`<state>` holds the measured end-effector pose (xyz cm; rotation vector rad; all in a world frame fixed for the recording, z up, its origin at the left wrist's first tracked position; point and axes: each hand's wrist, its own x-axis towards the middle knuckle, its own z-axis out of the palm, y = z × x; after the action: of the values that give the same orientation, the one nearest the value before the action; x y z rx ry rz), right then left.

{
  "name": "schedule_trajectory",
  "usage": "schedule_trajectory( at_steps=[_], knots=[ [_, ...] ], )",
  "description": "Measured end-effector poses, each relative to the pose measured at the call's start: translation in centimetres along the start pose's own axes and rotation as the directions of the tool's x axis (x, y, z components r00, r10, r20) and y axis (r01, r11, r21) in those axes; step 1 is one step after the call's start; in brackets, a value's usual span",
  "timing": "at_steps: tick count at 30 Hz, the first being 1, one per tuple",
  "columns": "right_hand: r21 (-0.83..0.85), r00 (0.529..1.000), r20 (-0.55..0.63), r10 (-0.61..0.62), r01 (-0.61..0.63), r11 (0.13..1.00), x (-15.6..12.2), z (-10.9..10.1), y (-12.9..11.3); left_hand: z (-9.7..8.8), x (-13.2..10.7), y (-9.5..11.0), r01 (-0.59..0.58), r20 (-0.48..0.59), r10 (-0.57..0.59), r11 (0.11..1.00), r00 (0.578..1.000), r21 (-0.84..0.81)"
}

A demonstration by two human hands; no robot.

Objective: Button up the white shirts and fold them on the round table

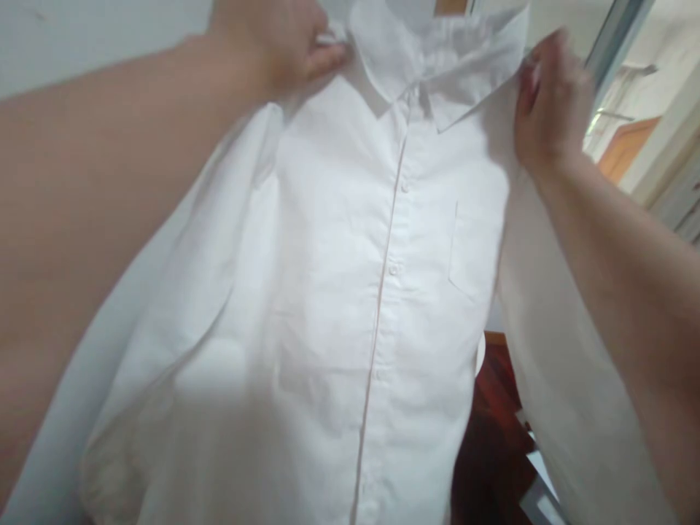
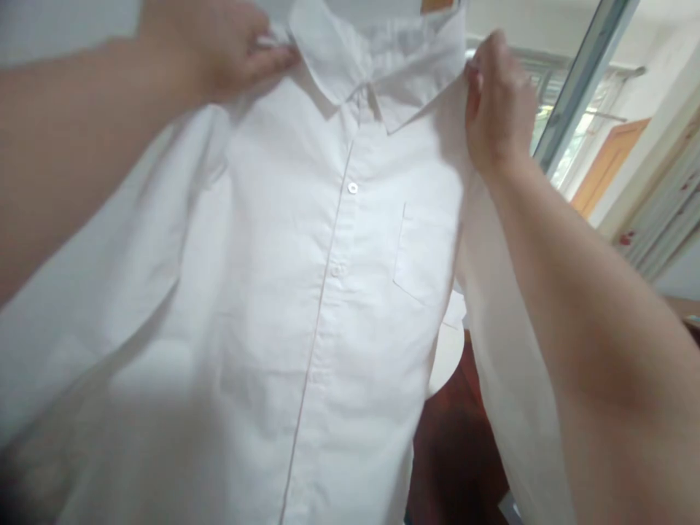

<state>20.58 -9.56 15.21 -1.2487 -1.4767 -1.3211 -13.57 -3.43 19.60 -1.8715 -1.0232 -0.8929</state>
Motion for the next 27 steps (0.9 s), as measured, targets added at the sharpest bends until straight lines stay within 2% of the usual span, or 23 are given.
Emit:
schedule_trajectory(
  at_steps=[1, 3, 5, 6, 8, 11, 12, 14, 16, 17, 19, 21, 22, 24, 27],
  knots=[
    [-0.026, 0.996, 0.085, 0.038, -0.036, 0.999, -1.2, 1.9, -0.6, 2.4, -0.6, 0.5, 0.042, 0.055, -0.044, 0.998, 0.998, 0.039],
    [-0.086, 0.964, 0.259, 0.066, -0.045, 0.995, -3.6, 5.7, -0.9, 7.3, -1.9, 1.3, 0.048, 0.197, -0.060, 0.997, 0.979, 0.065],
    [-0.123, 0.905, 0.418, 0.078, -0.029, 0.992, -6.7, 9.3, -1.1, 12.1, -3.8, 2.2, 0.049, 0.366, -0.057, 0.998, 0.929, 0.031],
    [-0.142, 0.852, 0.512, 0.108, -0.041, 0.989, -8.7, 11.0, -1.5, 14.6, -5.2, 2.9, 0.063, 0.430, -0.053, 0.998, 0.901, -0.009],
    [-0.139, 0.740, 0.661, 0.124, -0.041, 0.989, -13.6, 14.2, -2.7, 19.6, -8.8, 4.6, 0.063, 0.491, -0.020, 0.995, 0.871, -0.073],
    [-0.101, 0.571, 0.813, 0.117, -0.060, 0.993, -21.5, 18.6, -5.6, 26.4, -15.4, 8.1, 0.103, 0.586, -0.009, 0.987, 0.810, -0.127],
    [-0.090, 0.535, 0.837, 0.114, -0.071, 0.993, -23.9, 19.8, -6.7, 28.2, -17.5, 9.4, 0.125, 0.591, -0.015, 0.981, 0.806, -0.146],
    [-0.083, 0.491, 0.861, 0.134, -0.124, 0.989, -27.6, 21.8, -8.9, 31.0, -21.1, 11.9, 0.170, 0.528, -0.042, 0.966, 0.848, -0.196],
    [-0.079, 0.494, 0.851, 0.179, -0.216, 0.973, -29.9, 23.1, -11.0, 32.9, -23.6, 14.2, 0.168, 0.502, -0.033, 0.960, 0.864, -0.225],
    [-0.077, 0.517, 0.829, 0.212, -0.270, 0.960, -30.5, 23.4, -12.0, 33.6, -24.3, 15.2, 0.160, 0.489, -0.016, 0.954, 0.872, -0.253],
    [-0.019, 0.593, 0.771, 0.234, -0.346, 0.938, -31.3, 23.8, -13.7, 34.9, -25.3, 16.9, 0.170, 0.466, 0.021, 0.916, 0.884, -0.364],
    [0.148, 0.678, 0.725, 0.121, -0.325, 0.934, -31.6, 23.9, -14.9, 36.2, -25.9, 18.0, 0.237, 0.449, 0.024, 0.824, 0.893, -0.515],
    [0.247, 0.703, 0.710, 0.031, -0.289, 0.925, -31.7, 24.0, -15.3, 36.9, -26.1, 18.3, 0.284, 0.453, 0.013, 0.763, 0.891, -0.580],
    [0.393, 0.702, 0.702, -0.116, -0.247, 0.886, -32.1, 24.4, -15.6, 38.2, -26.7, 18.4, 0.369, 0.486, -0.007, 0.659, 0.874, -0.655],
    [0.430, 0.651, 0.747, -0.138, -0.314, 0.846, -32.9, 25.5, -15.2, 39.4, -27.3, 17.9, 0.417, 0.536, 0.033, 0.588, 0.844, -0.693]
  ],
)
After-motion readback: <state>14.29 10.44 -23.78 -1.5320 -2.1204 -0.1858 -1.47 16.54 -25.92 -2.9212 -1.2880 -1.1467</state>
